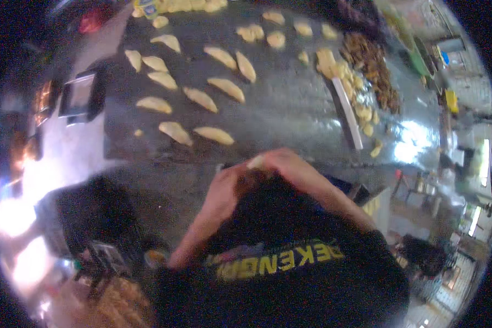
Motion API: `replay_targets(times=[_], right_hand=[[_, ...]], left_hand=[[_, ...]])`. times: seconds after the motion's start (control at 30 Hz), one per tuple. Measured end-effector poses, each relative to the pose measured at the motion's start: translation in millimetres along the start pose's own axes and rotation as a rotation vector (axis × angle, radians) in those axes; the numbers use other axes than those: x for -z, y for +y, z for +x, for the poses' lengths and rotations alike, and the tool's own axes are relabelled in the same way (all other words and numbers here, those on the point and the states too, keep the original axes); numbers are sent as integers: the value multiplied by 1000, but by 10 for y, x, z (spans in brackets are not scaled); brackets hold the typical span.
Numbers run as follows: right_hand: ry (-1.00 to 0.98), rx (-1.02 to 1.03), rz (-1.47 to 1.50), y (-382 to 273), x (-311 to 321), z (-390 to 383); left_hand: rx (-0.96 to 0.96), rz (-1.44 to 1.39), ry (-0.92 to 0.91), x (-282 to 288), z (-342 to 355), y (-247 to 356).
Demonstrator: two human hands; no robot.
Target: Rolling out dough with a rolling pin, adding a dark filling, and rolling the dough into individual pastry shapes.
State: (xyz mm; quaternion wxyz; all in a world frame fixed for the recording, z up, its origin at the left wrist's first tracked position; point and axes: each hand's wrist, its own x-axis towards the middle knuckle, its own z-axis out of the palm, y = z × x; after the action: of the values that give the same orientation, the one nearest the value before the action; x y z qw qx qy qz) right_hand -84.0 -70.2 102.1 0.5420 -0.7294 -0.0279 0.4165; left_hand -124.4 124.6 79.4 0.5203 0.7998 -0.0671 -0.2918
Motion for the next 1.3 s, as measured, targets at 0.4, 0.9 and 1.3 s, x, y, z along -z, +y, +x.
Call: replay_targets(times=[0.4, 0.9, 1.3], right_hand=[[361, 90, 299, 963, 541, -543], [1215, 107, -106, 1781, 2683, -1567], [1500, 179, -522, 2360, 4155, -1583]], left_hand=[[63, -589, 238, -765, 417, 159], [180, -711, 68, -1849, 1308, 1356], [234, -981, 148, -2234, 1470, 1628]])
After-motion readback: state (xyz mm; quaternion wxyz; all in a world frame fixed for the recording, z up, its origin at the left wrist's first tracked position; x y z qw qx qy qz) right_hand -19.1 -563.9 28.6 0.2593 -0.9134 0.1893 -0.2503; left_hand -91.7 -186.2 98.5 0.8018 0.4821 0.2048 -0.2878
